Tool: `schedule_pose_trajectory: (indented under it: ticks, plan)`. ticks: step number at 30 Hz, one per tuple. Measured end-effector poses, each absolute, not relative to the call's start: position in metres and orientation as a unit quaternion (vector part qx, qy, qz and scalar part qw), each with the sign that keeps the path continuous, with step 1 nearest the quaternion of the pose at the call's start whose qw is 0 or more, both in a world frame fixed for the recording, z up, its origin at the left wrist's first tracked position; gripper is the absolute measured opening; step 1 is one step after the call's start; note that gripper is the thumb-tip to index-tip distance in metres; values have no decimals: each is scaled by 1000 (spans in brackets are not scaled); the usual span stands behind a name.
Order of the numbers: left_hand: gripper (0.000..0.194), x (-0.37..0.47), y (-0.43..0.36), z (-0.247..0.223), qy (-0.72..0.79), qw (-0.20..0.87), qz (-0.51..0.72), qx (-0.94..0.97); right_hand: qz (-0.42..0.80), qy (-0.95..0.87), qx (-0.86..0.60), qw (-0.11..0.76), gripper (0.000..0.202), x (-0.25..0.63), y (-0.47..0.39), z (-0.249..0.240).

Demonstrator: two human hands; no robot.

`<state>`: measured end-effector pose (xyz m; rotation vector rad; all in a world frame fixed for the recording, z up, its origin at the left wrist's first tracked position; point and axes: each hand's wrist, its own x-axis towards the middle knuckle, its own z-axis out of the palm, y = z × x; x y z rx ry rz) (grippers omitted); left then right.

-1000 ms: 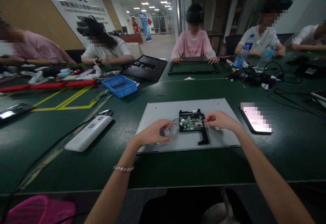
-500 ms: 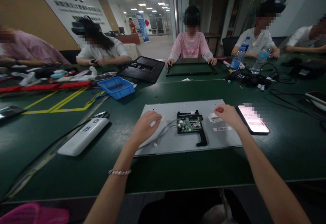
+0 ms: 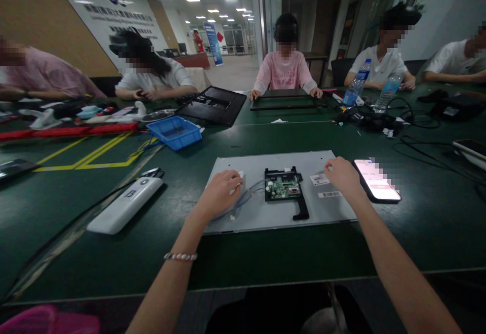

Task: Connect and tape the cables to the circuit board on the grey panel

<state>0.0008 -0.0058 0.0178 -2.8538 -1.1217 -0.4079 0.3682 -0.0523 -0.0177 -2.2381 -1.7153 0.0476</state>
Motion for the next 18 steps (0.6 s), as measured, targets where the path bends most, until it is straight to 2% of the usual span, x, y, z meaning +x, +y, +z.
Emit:
schedule_pose_trajectory:
  ticks: [8, 13, 18]
  plan:
    - [25, 3, -8, 18, -373, 15, -114, -921, 32, -729, -616, 298, 27, 339, -39, -24]
    - [26, 4, -8, 17, -367, 9, -103, -924, 56, -792, -555, 248, 28, 306, -28, -12]
    - [26, 5, -9, 19, -363, 5, -102, -926, 47, -782, -600, 160, 24, 288, -15, -3]
